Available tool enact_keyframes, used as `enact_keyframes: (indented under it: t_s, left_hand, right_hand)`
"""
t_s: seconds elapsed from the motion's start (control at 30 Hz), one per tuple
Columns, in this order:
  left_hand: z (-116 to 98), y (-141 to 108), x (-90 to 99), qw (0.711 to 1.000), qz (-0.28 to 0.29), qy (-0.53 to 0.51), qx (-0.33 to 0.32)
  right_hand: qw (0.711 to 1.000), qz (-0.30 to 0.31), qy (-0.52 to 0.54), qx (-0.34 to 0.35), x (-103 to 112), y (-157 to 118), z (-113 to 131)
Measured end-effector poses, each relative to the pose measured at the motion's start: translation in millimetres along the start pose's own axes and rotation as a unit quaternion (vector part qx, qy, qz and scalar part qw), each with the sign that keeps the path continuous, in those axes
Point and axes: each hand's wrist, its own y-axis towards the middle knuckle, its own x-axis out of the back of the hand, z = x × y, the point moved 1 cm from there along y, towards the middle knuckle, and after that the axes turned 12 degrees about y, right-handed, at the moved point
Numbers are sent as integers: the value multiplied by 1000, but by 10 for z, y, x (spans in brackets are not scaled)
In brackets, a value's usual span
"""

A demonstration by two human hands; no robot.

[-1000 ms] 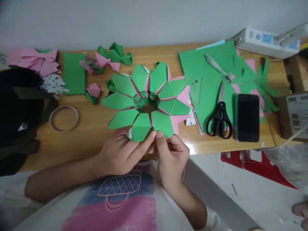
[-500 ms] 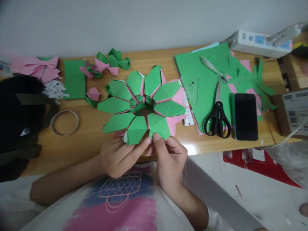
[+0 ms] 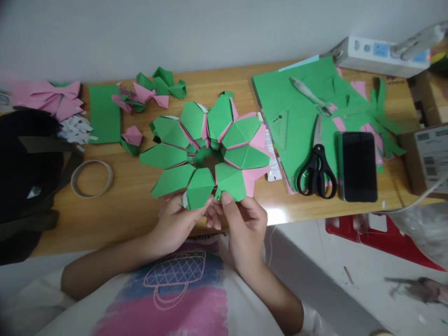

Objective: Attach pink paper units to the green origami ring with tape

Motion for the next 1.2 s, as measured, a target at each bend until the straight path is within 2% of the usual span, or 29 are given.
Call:
enact_keyframes:
  t_s: [0.07,0.6,0.93,1.2]
  left_hand:
    - [-29,31,-21,1000,0,-27,-1]
    - [-87,18,-6,999,-29,23,-32]
    - [-121,24,15,997,-39,51,-46]
    - [-189,10,-12,997,-39,61,-36]
  right_hand:
    - [1000,17,15,-16,-5,-4,5]
    - [995,71,59,-25,50,1,-45]
    - [997,65,39,-34,64,1,-51]
    - [998,27,49,-25,-1,31,-1]
